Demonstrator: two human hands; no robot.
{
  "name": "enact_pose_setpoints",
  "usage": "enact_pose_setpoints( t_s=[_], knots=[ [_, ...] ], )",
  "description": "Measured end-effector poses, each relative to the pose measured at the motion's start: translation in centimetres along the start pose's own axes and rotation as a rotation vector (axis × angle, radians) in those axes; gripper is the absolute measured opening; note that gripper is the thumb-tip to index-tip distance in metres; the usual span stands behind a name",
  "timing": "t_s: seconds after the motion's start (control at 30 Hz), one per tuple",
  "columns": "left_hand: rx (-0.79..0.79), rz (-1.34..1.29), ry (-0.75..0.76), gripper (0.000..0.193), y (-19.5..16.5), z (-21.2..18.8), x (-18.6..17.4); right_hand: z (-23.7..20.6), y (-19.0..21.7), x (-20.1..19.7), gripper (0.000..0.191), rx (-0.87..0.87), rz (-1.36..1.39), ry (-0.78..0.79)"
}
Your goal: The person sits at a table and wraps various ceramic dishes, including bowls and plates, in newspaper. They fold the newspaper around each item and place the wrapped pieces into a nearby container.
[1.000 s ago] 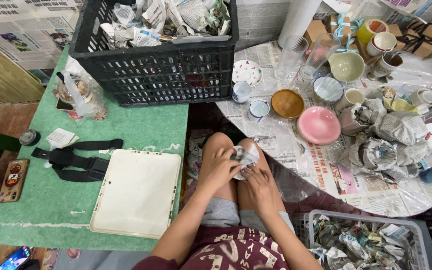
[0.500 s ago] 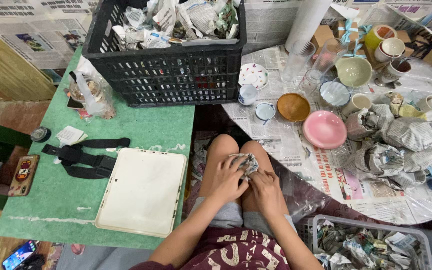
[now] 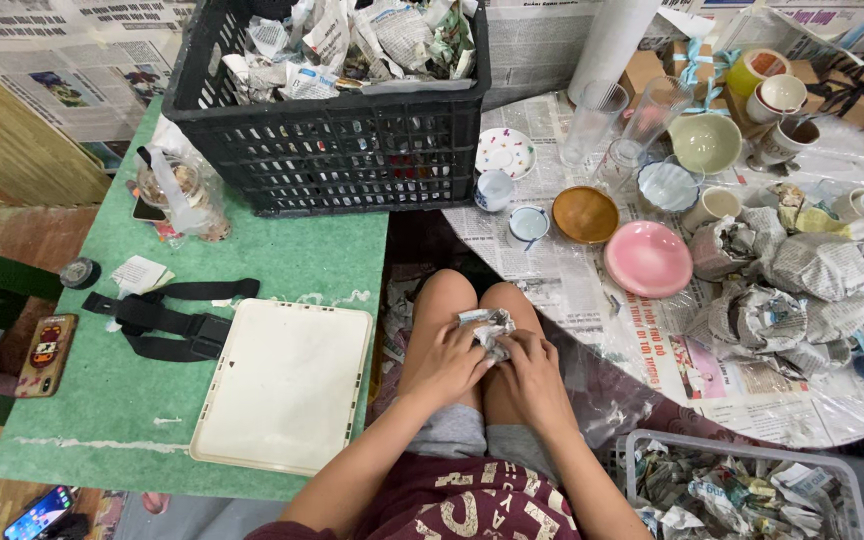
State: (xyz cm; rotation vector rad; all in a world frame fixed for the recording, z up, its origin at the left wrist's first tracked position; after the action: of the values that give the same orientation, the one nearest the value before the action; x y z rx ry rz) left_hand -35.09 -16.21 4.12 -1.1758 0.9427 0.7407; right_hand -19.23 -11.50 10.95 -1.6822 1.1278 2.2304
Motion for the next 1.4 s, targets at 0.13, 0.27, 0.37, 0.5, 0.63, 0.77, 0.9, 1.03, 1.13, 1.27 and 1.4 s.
enact_pose_setpoints(
  t_s=[0.13, 0.27, 0.37, 0.5, 0.63, 0.77, 0.9, 1.03, 1.13, 1.27, 1.4],
  knots=[
    [-0.034, -0.114, -0.006, 0.031, 0.4, -0.1, 0.2, 0.2, 0.6, -0.1, 0.041, -0.019, -0.139, 0.048],
    [-0.046, -0.287, -0.107, 0.057, 1.0, -0.3, 0.4, 0.1, 0.5, 0.3, 0.049, -0.087, -0.200, 0.057],
    [-0.006, -0.230, -0.155, 0.058, 1.0, -0.2, 0.3, 0.2, 0.2, 0.9, 0.050, -0.082, -0.249, 0.051],
    [0.003, -0.007, -0.116, 0.057, 0.8, -0.3, 0.0, 0.4, 0.4, 1.2, 0.048, -0.087, -0.269, 0.020],
    [0.039, 0.156, -0.051, 0.054, 1.0, -0.4, -0.6, 0.2, 1.1, 0.2, 0.040, -0.105, -0.166, -0.028],
    [-0.019, 0.048, -0.033, 0.057, 1.4, -0.1, -1.1, 0.2, 1.7, -1.3, 0.040, -0.107, -0.068, -0.027],
    [-0.027, 0.081, 0.108, 0.047, 1.6, 0.2, -1.4, 0.3, 2.1, -1.5, 0.036, -0.086, -0.051, -0.018],
    [0.053, -0.002, 0.096, 0.048, 2.3, 0.4, -2.1, 0.8, 1.4, -1.1, 0.031, -0.143, -0.178, -0.113],
    [0.130, 0.016, 0.031, 0.052, 2.7, 0.6, -2.0, 2.0, -0.1, -0.4, 0.028, -0.287, -0.212, -0.002],
    [0.037, -0.158, 0.059, 0.056, 3.2, 0.5, -1.2, 2.4, -1.9, 0.3, 0.029, -0.338, -0.143, 0.029],
    [0.026, -0.307, -0.094, 0.066, 2.5, 0.4, -2.1, 2.1, -2.8, 1.1, 0.032, -0.330, -0.030, 0.015]
  ],
)
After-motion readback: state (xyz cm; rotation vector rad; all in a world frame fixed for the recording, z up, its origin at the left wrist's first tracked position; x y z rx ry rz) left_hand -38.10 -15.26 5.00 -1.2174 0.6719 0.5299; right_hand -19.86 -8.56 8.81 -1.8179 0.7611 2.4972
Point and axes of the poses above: each hand's wrist, its own z-axis towards the middle knuckle, its own x-axis out of the palm, y = z × x, the point moved 3 cm from there along z, towards the middle knuckle, and after that the axes turned 15 degrees about y, right-handed, at the moved point
